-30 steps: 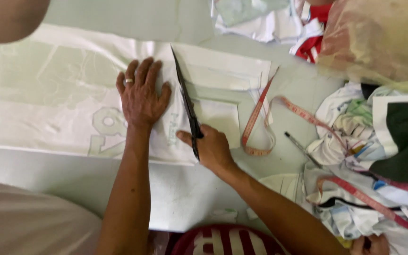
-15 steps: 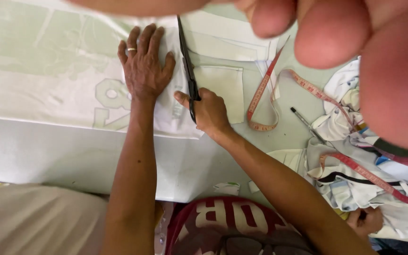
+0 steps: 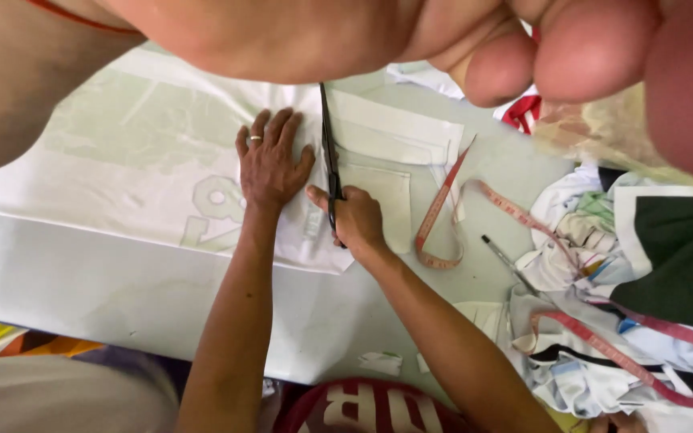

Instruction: The person lays a white jersey on a table and uses a measuring tape and a pen to mark cutting lines. They then use large shears to cut the fabric along the marked lines, removing the excess material to shape the garment.

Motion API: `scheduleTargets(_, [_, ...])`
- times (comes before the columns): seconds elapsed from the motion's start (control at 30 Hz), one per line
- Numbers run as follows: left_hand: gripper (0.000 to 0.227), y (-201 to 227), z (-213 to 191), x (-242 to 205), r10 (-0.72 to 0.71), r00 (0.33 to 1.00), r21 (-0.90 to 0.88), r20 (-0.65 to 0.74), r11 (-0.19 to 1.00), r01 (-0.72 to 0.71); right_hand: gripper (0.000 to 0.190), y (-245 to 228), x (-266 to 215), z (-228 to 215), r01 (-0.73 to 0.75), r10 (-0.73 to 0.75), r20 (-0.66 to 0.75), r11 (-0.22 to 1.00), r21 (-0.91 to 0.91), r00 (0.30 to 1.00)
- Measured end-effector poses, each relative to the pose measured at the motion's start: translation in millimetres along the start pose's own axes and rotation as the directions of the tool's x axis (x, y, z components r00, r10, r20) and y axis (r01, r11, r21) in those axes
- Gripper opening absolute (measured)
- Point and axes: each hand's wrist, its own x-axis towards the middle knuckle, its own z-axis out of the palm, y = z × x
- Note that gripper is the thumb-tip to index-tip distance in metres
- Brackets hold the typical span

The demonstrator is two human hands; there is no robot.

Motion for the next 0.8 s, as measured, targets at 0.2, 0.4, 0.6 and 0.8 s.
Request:
scheduleTargets(0.2, [0.062,-1.3,0.8,3.1,0.006,1.000,0.022,0.006,1.000,-0.006,0.054,9.0,7.1,-4.9,-0.026,0.029,-0.014,0.987,0.155,0.999])
scheduleTargets(0.4, [0.063,-1.3,-3.0,4.9,-0.044,0.998,0.034,0.043,0.999,0.042,0.054,22.0,-7.5,-55.6,-0.066,0.075,-0.076,0.991,0.119,0.994])
scheduleTargets(0.6, [0.069,-12.2,-23.2,5.0,-0.127,0.953,-0.321,0.275,0.922,0.215,0.049,50.4,-72.1,-143.0,-0.112,0.192,-0.287,0.956,0.271,0.939])
scheduleTargets(0.8, [0.059,16.4,-21.1,-77.0,-0.057,0.978,-0.251,-0.200,0.968,0.005,0.072,165.5,-83.3,-213.7,-0.423,0.216,-0.479,0.822,-0.380,0.851])
